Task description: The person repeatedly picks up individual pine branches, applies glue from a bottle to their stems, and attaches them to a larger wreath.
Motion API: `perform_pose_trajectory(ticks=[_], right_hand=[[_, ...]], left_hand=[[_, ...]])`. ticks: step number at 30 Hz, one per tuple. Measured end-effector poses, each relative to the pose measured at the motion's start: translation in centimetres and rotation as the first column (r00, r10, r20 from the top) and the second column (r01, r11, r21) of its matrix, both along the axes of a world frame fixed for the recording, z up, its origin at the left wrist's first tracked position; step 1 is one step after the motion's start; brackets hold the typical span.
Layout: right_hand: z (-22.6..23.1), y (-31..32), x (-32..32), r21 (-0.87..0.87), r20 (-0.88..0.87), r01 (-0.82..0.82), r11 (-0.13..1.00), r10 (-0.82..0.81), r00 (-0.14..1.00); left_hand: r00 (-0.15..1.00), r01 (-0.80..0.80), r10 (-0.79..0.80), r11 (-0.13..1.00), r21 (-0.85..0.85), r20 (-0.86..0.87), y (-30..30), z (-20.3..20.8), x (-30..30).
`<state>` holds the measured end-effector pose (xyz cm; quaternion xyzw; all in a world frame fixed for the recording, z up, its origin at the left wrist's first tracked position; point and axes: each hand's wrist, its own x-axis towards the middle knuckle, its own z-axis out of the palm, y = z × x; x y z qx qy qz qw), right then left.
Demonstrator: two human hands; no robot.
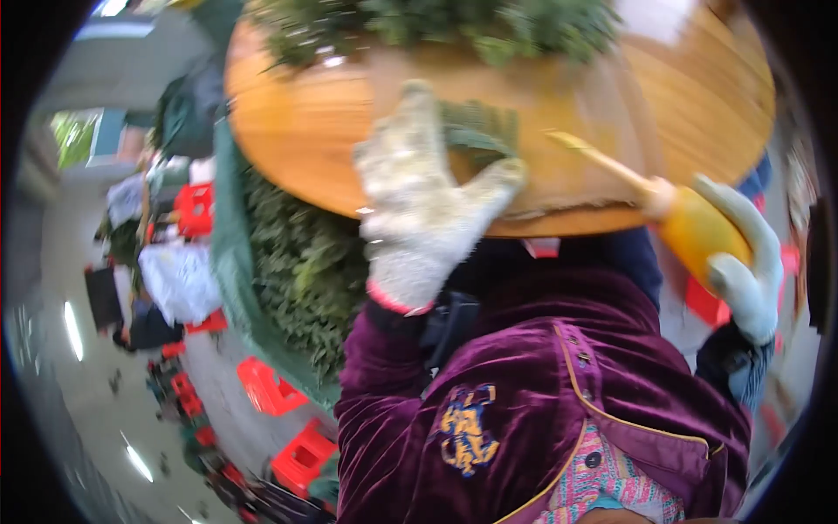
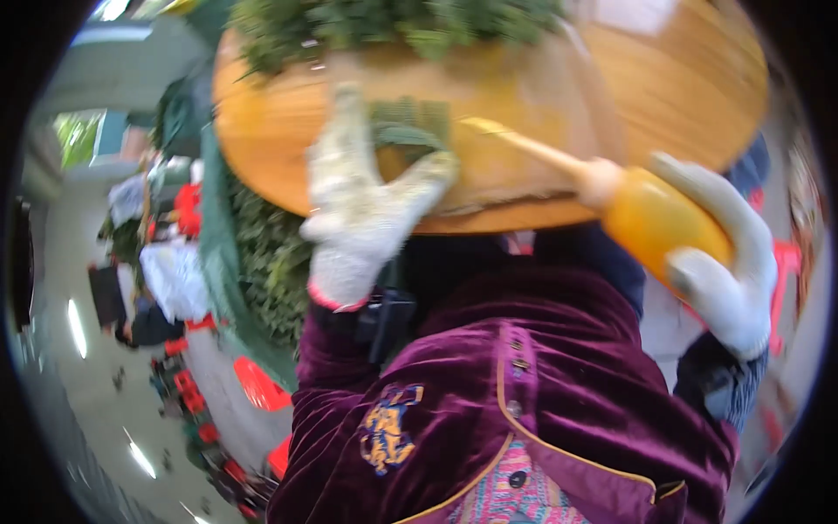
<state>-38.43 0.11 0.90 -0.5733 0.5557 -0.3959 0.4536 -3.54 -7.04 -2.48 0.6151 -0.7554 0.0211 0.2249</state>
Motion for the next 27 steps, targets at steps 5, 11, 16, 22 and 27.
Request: perform_pose_trajectory(ticks=[5,11,16,22,27], right_hand=[[-0.7,-3.7,-2.0,-0.11,0.047,-0.023,0.994,0.028,0.999],[-4.0,-8.9,0.6,-0.138,0.29,0.003,0.99,0.037,0.956],[-5.7,-9.7,2.3,-0.058,0.356,-0.09,0.994,0.105,0.929],[-5.3,-9.9,3.4,-0.078,0.384,-0.182,0.98,0.198,0.902],[-4.5,-9.3,3.7,0.009,0.43,-0.075,0.997,0.064,0.9]], left_hand=[[0.999,-0.05,0.049,0.999,0.017,0.018,0.4,2.5,-0.7],[0.999,-0.029,0.027,0.997,0.075,0.018,0.3,3.6,-2.8],[0.991,-0.105,0.103,0.994,0.022,0.083,2.0,2.6,-0.3],[0.873,-0.457,0.455,0.889,-0.032,0.177,6.8,2.9,7.0],[0.721,-0.59,0.632,0.775,-0.227,0.282,11.3,1.2,12.1]])
